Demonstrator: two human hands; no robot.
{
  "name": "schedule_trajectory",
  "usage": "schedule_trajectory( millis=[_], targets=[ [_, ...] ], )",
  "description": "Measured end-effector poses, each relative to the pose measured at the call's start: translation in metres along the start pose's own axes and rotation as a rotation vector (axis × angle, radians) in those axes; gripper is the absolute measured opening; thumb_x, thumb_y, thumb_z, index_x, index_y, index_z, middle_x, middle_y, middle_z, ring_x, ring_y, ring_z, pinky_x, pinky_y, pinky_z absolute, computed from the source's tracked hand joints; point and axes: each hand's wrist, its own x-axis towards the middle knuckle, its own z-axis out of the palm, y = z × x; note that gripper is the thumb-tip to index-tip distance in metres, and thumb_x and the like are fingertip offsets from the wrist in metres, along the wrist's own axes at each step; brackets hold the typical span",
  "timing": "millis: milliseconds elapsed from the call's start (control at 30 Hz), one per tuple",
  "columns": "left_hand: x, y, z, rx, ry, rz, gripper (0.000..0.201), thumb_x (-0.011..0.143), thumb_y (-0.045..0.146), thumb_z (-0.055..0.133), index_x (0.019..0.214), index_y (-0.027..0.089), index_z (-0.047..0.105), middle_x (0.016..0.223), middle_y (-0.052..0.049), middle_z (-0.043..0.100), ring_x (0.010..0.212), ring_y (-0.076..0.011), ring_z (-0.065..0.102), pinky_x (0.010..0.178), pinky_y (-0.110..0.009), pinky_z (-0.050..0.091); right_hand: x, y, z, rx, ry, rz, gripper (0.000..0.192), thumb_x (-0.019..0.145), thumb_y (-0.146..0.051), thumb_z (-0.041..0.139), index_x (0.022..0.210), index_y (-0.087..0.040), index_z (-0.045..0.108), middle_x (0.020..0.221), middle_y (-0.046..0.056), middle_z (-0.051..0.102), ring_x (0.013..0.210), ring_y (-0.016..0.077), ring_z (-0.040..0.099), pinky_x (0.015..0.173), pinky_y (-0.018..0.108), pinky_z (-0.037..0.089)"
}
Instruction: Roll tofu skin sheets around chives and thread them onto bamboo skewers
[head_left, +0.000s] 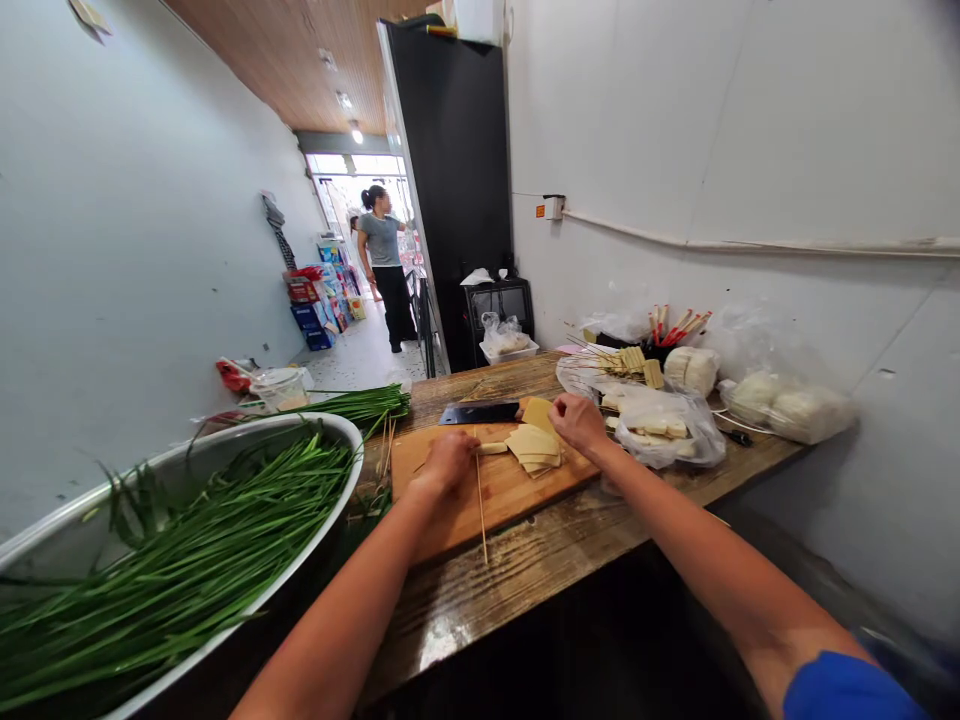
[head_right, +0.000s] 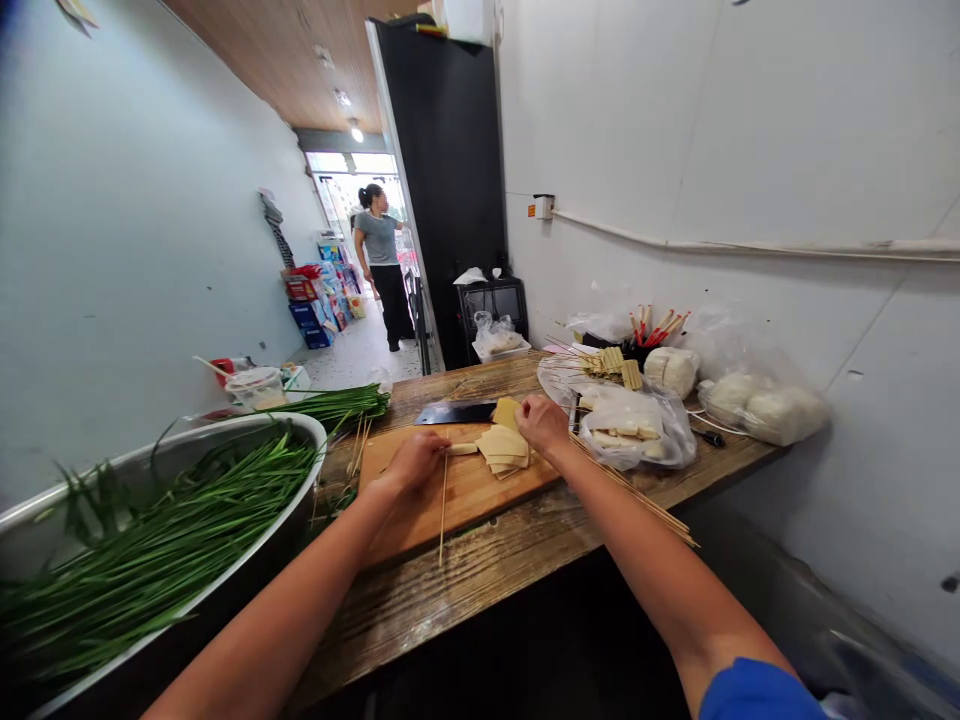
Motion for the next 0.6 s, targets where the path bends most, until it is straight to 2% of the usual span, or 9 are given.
schedule_trajectory(
  millis=[67,167,233,300,400,467,500,533,600],
  targets=[
    [0.005,0.004,0.002,0.142,0.008,-0.031,0.025,0.08,0.015,0.042,0.082,0.017,0.067,0.085,-0.008,0.064,0.08,-0.0182,0.056,0.075,-0.029,0.043,0.011,-0.001,-0.004,0.083,0.01,0.074,0.022,0.078,-0.026,0.046,0.078,-0.016,0.066,0.076,0.005,0.068,0.071,0.0151,0.059,0.063,0.023,0.037],
    [0.003,0.004,-0.003,0.208,-0.017,0.02,0.025,0.081,0.02,0.045,0.093,0.019,0.067,0.09,-0.007,0.066,0.085,-0.0192,0.058,0.078,-0.028,0.043,0.023,-0.007,-0.01,0.21,0.0,0.099,0.02,0.075,-0.026,0.048,0.074,-0.017,0.066,0.071,0.003,0.067,0.065,0.0136,0.058,0.057,0.021,0.036],
    [-0.004,0.001,-0.014,0.237,-0.025,0.015,0.026,0.081,0.022,0.046,0.099,0.02,0.066,0.093,-0.008,0.066,0.089,-0.0203,0.059,0.079,-0.029,0.044,0.027,-0.015,-0.014,0.296,-0.019,0.087,0.019,0.075,-0.025,0.049,0.074,-0.016,0.067,0.071,0.002,0.067,0.063,0.0128,0.058,0.054,0.02,0.036],
    [-0.015,-0.002,-0.031,0.236,0.033,-0.035,0.027,0.082,0.022,0.045,0.1,0.02,0.066,0.096,-0.009,0.067,0.09,-0.021,0.06,0.081,-0.03,0.044,0.025,-0.029,-0.016,0.371,-0.028,0.028,0.019,0.076,-0.023,0.05,0.077,-0.016,0.067,0.073,0.002,0.068,0.064,0.0122,0.059,0.055,0.019,0.038],
    [-0.041,-0.001,-0.055,0.198,0.272,-0.038,0.031,0.085,0.021,0.042,0.108,0.018,0.062,0.106,-0.009,0.063,0.097,-0.0198,0.058,0.086,-0.031,0.044,0.006,-0.062,-0.011,0.378,-0.008,-0.21,0.019,0.08,-0.022,0.048,0.082,-0.015,0.065,0.08,0.003,0.068,0.07,0.0121,0.059,0.063,0.02,0.04],
    [-0.065,0.003,-0.061,0.19,0.435,0.048,0.035,0.086,0.02,0.041,0.118,0.019,0.055,0.117,-0.008,0.057,0.108,-0.0195,0.052,0.094,-0.034,0.041,-0.019,-0.085,0.001,0.27,-0.039,-0.467,0.018,0.083,-0.021,0.046,0.083,-0.015,0.064,0.084,0.005,0.067,0.076,0.0131,0.058,0.068,0.022,0.04],
    [-0.079,0.005,-0.058,0.205,0.472,0.097,0.036,0.086,0.019,0.041,0.121,0.02,0.052,0.122,-0.009,0.054,0.113,-0.0203,0.048,0.097,-0.037,0.038,-0.034,-0.095,0.01,0.177,-0.075,-0.591,0.018,0.084,-0.019,0.046,0.081,-0.015,0.063,0.083,0.006,0.066,0.077,0.0142,0.057,0.069,0.024,0.039],
    [-0.093,0.007,-0.053,0.22,0.449,0.145,0.036,0.086,0.018,0.042,0.12,0.02,0.052,0.124,-0.009,0.053,0.115,-0.021,0.046,0.099,-0.039,0.037,-0.05,-0.104,0.019,0.075,-0.125,-0.704,0.018,0.083,-0.016,0.046,0.078,-0.014,0.062,0.079,0.007,0.065,0.076,0.0153,0.057,0.069,0.026,0.039],
    [-0.122,0.008,-0.036,0.232,0.3,0.221,0.03,0.084,0.017,0.045,0.11,0.02,0.06,0.117,-0.009,0.057,0.112,-0.022,0.049,0.096,-0.041,0.039,-0.08,-0.115,0.036,-0.033,-0.218,-0.896,0.017,0.084,-0.015,0.046,0.076,-0.014,0.061,0.077,0.007,0.064,0.076,0.0168,0.055,0.07,0.028,0.038]
  ],
)
